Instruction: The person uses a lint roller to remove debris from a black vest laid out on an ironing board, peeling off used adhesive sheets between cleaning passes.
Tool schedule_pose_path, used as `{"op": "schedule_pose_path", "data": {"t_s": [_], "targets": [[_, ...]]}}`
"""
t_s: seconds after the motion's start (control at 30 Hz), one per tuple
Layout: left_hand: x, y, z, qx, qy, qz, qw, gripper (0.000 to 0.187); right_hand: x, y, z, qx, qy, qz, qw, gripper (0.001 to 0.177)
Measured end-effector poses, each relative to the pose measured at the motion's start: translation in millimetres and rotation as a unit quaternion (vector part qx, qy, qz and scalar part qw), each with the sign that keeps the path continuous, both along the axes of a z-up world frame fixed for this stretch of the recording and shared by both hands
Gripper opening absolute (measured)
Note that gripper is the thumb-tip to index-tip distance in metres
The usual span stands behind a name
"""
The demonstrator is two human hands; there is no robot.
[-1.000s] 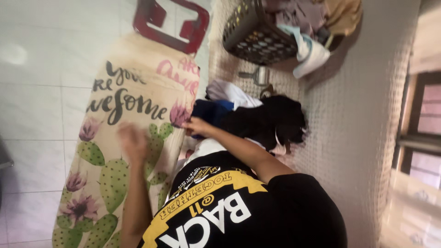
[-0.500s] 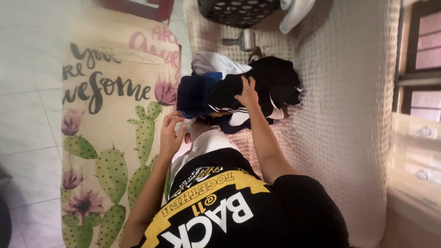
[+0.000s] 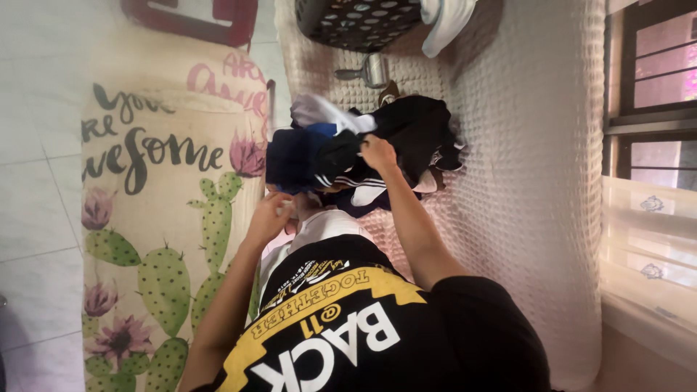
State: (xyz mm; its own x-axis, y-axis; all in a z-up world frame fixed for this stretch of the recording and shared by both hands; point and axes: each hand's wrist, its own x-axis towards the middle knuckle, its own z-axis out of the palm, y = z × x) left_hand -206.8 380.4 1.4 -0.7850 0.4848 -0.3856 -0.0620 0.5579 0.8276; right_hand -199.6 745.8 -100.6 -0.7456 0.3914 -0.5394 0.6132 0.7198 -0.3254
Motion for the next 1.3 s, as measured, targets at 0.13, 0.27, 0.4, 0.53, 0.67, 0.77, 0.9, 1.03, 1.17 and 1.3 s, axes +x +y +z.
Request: {"op": "schedule_pose_path", "data": {"t_s": [0.13, 0.27, 0.4, 0.53, 0.67, 0.77, 0.9, 1.03, 1.17, 1.3], "targets": [[0, 38, -36, -0.008, -0.001, -0.032, 0.999, 0.054, -29, -55, 86, -0.317, -0.066, 0.033, 0.945, 0.038], [24, 52, -90, 0.184, -0.186, 0.022, 0.965, 0.061, -27, -122, 159, -0.523, -0.029, 0.066, 0.849, 0.046], [-1, 46, -100, 0.156, -0.171, 0.121, 0.965, 0.057, -40, -115, 215, -0.405, 0.232, 0.252, 0.848, 0.067], [-43, 29, -24, 0.203, -0.185, 0.326, 0.905, 0.049, -43, -80, 239, -0.234, 0.312, 0.322, 0.863, 0.114], [-81, -5, 58, 0.267, -0.133, 0.430, 0.852, 0.057, -38, -70, 188, -0.232, 0.262, 0.329, 0.877, 0.121], [-95, -39, 97, 0.302, -0.136, 0.442, 0.834, 0.057, -26, -69, 125, -0.205, 0.090, 0.323, 0.920, 0.070], [-82, -100, 106, 0.393, -0.163, 0.461, 0.779, 0.052, -26, -56, 35, -0.327, 0.088, 0.146, 0.930, 0.028], [-41, -170, 122, 0.449, -0.185, 0.460, 0.743, 0.045, -82, -26, 11, -0.618, 0.213, -0.250, 0.715, 0.029], [11, -215, 148, 0.364, -0.135, 0.461, 0.798, 0.049, -136, -48, 66, -0.754, 0.087, -0.273, 0.591, 0.042], [52, -241, 137, 0.387, -0.146, 0.522, 0.746, 0.054, -133, -108, 104, -0.651, 0.080, -0.236, 0.717, 0.046]]}}
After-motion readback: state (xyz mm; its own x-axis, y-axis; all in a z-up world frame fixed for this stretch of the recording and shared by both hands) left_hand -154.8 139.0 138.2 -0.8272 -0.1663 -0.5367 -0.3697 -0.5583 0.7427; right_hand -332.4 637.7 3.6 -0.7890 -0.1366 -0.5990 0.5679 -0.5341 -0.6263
